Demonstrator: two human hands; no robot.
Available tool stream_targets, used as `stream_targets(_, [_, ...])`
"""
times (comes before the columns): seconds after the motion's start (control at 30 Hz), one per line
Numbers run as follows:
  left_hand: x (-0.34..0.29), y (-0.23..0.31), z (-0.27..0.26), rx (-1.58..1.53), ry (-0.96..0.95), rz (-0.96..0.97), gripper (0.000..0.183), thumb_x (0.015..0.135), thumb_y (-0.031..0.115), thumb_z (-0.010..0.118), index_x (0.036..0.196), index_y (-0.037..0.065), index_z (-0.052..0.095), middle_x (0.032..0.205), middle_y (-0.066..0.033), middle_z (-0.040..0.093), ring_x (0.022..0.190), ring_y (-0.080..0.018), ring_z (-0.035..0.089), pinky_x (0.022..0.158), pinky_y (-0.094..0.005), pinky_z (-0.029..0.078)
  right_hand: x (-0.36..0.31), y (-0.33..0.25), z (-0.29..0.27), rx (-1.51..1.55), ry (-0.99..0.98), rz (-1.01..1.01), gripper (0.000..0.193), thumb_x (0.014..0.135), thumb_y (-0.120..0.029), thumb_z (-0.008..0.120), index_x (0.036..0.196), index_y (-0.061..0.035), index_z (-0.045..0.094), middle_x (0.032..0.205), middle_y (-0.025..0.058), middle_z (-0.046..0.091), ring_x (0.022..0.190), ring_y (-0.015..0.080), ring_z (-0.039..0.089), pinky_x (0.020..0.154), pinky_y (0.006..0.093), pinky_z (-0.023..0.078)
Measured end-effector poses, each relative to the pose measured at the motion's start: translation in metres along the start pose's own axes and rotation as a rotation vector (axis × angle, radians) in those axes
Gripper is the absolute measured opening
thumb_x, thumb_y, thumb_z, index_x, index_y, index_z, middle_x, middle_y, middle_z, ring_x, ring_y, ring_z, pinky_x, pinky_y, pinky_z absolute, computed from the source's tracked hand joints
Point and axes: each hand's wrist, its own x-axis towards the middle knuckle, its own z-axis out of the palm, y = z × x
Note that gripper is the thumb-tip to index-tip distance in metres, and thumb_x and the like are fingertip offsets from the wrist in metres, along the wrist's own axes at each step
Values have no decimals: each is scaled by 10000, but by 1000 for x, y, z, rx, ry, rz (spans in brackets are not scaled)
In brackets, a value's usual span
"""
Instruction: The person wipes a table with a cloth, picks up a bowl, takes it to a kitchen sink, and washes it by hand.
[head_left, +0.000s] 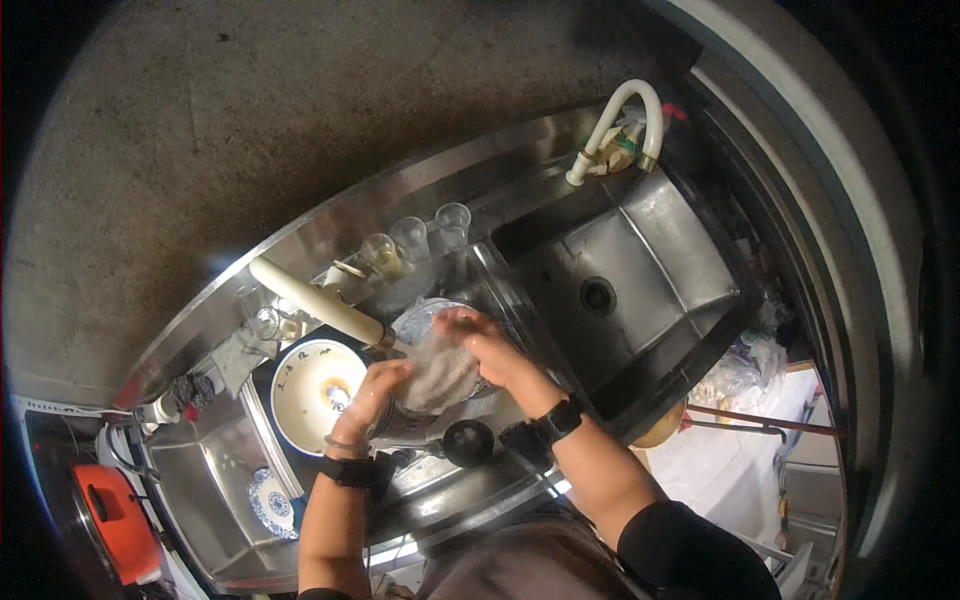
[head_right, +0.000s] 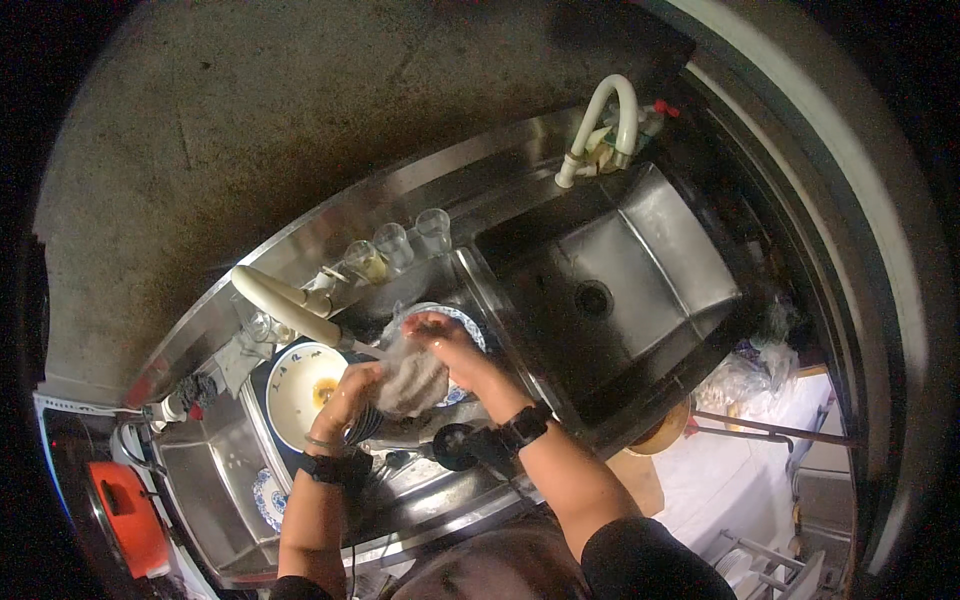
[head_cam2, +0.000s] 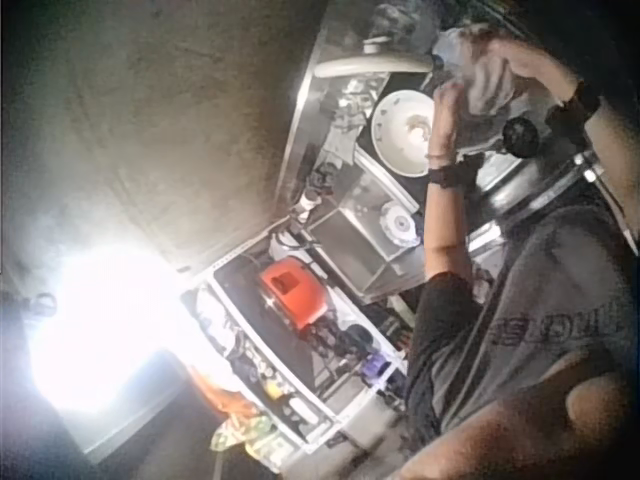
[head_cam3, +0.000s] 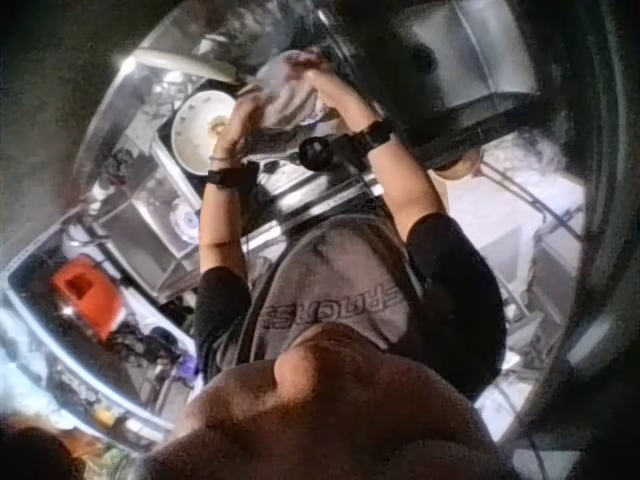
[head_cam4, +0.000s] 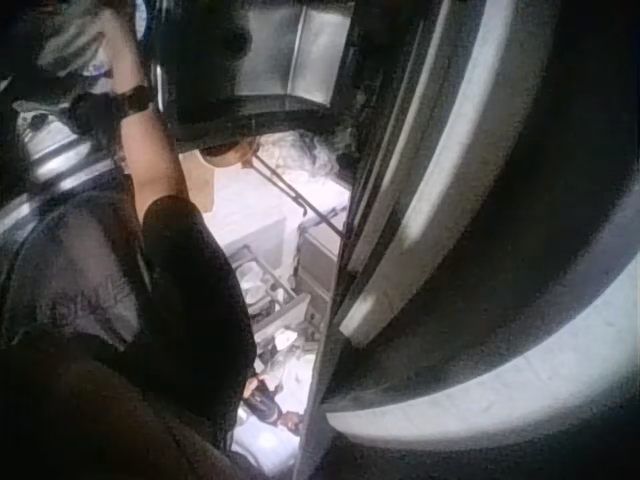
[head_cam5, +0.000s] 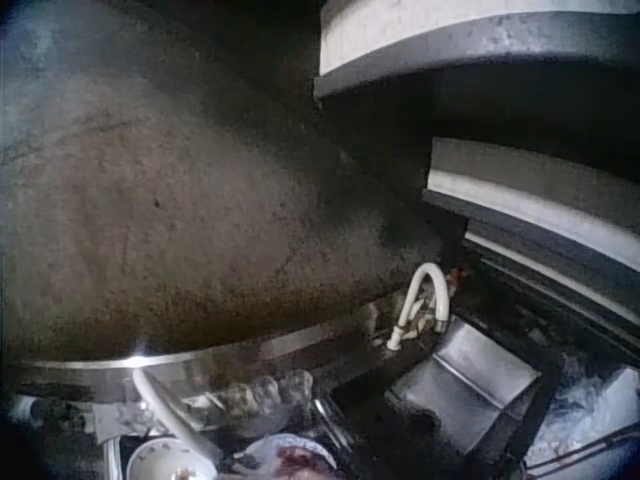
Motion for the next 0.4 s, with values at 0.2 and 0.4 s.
stream_targets(0.2, [11, -11, 22, 157, 107, 163, 211, 846, 213, 551, 898, 10, 574, 800, 7, 575, 735, -83, 516, 680, -229, 419, 14, 101, -44, 292, 167, 224, 316, 893, -297, 409, 1132, -109, 495, 1061, 37, 544, 990, 172, 520, 789, 307, 449])
stream_targets(0.4, [-10, -23, 16, 186, 71, 246, 393, 862, 89, 493, 1226, 17, 362, 1183, -82, 461, 1089, -155, 416, 900, -261, 333, -12, 121, -24, 1223, -107, 500, 444, 906, -405, 292, 1267, -149, 334, 1248, 110, 415, 1102, 340, 445, 863, 523, 402])
